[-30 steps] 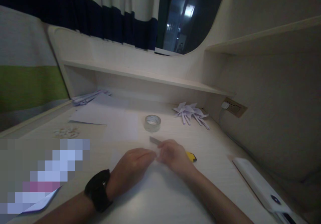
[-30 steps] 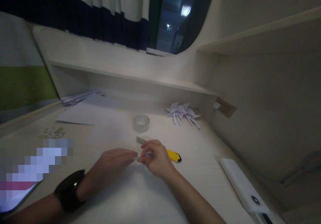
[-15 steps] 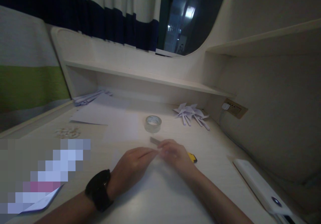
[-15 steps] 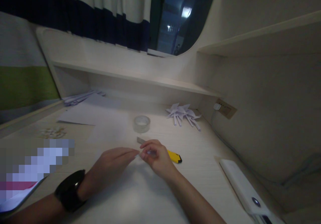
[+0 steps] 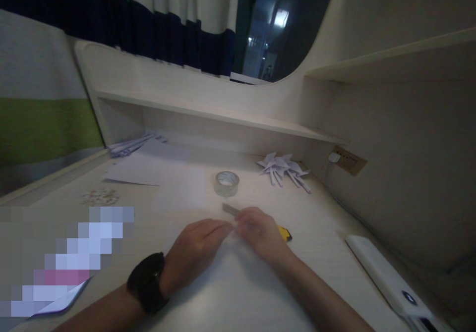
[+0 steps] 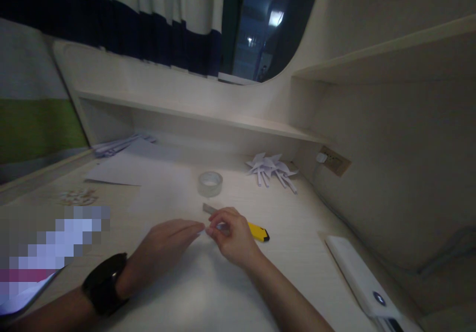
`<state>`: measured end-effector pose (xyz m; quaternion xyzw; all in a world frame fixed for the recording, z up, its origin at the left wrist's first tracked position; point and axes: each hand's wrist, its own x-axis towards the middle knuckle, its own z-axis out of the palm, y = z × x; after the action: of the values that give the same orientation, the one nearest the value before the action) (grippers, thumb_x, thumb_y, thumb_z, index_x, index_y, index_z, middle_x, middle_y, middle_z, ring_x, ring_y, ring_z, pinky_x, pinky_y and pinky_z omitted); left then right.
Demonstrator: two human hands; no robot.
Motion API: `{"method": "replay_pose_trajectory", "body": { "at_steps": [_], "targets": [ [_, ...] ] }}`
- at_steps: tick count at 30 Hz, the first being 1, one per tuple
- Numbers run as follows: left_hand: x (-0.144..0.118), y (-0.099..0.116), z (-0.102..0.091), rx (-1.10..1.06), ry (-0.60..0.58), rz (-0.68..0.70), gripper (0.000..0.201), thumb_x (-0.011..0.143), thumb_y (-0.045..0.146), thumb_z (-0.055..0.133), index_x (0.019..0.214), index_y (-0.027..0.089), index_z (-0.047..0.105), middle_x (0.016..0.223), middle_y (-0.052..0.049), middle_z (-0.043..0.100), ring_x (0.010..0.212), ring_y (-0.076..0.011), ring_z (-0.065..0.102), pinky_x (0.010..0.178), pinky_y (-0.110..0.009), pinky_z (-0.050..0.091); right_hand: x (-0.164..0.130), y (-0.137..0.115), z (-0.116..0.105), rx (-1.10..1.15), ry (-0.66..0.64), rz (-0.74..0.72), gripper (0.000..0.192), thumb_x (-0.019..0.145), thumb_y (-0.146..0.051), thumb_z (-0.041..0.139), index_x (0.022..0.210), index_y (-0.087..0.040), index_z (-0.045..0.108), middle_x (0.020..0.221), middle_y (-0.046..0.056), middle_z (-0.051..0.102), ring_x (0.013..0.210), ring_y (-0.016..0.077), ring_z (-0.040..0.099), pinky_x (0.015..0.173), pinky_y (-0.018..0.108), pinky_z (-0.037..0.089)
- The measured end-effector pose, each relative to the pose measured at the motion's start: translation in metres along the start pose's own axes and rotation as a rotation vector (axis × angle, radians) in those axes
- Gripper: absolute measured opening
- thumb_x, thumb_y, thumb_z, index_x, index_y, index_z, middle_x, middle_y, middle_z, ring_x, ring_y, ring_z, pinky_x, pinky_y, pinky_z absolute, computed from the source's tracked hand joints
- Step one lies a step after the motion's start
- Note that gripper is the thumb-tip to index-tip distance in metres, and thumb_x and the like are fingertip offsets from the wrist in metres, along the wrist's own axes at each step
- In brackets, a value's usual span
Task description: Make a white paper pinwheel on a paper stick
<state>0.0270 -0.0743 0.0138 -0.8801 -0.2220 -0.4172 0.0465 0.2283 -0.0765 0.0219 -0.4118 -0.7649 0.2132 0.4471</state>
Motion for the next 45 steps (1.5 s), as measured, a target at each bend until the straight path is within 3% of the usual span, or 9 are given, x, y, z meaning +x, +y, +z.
{"method": "replay_pose_trajectory", "body": {
  "at_steps": [8,13,19,35,45],
  "targets": [
    [0.003,-0.002,-0.003,-0.012,-0.047,0.015,0.019,0.086,0.011,0.048,0.098,0.012,0.063,0.086,-0.009,0.07,0.076,-0.0194,0.067,0.066,-0.033,0.056,0.003,0.002,-0.009,0.207,-0.11,0.03,0.019,0.079,-0.037,0.066,0.07,-0.02,0.063,0.094,0.006,0.067,0.089,0.0184,0.063,0.078,0.034,0.05],
    [0.005,-0.001,-0.004,-0.004,-0.015,0.022,0.021,0.087,0.01,0.047,0.098,0.012,0.064,0.085,-0.01,0.07,0.076,-0.0189,0.067,0.066,-0.032,0.056,0.003,0.002,-0.007,0.162,-0.084,-0.023,0.015,0.08,-0.034,0.066,0.072,-0.021,0.064,0.093,0.006,0.067,0.092,0.0191,0.061,0.084,0.037,0.048],
    [0.004,0.0,-0.006,0.009,0.0,0.055,0.022,0.087,0.008,0.047,0.101,0.011,0.063,0.089,-0.011,0.071,0.079,-0.0197,0.068,0.068,-0.034,0.057,0.001,0.001,-0.004,0.105,-0.054,-0.008,0.013,0.082,-0.031,0.063,0.075,-0.021,0.064,0.093,0.006,0.066,0.09,0.0181,0.061,0.077,0.033,0.049],
    [0.001,-0.002,-0.004,0.059,0.013,0.089,0.022,0.091,0.013,0.046,0.106,0.014,0.063,0.096,-0.01,0.07,0.082,-0.0196,0.066,0.066,-0.034,0.057,-0.002,-0.005,0.003,-0.032,0.003,-0.025,0.006,0.079,-0.019,0.064,0.075,-0.022,0.06,0.088,0.003,0.066,0.087,0.0173,0.06,0.079,0.034,0.048],
    [0.003,-0.003,-0.014,0.211,-0.002,0.279,0.024,0.09,0.005,0.042,0.106,0.009,0.059,0.096,-0.011,0.07,0.074,-0.0184,0.065,0.059,-0.033,0.058,-0.005,-0.019,0.003,-0.093,0.015,-0.073,0.007,0.081,-0.015,0.059,0.081,-0.022,0.059,0.086,0.004,0.064,0.085,0.0188,0.057,0.076,0.035,0.047]
  ]
}}
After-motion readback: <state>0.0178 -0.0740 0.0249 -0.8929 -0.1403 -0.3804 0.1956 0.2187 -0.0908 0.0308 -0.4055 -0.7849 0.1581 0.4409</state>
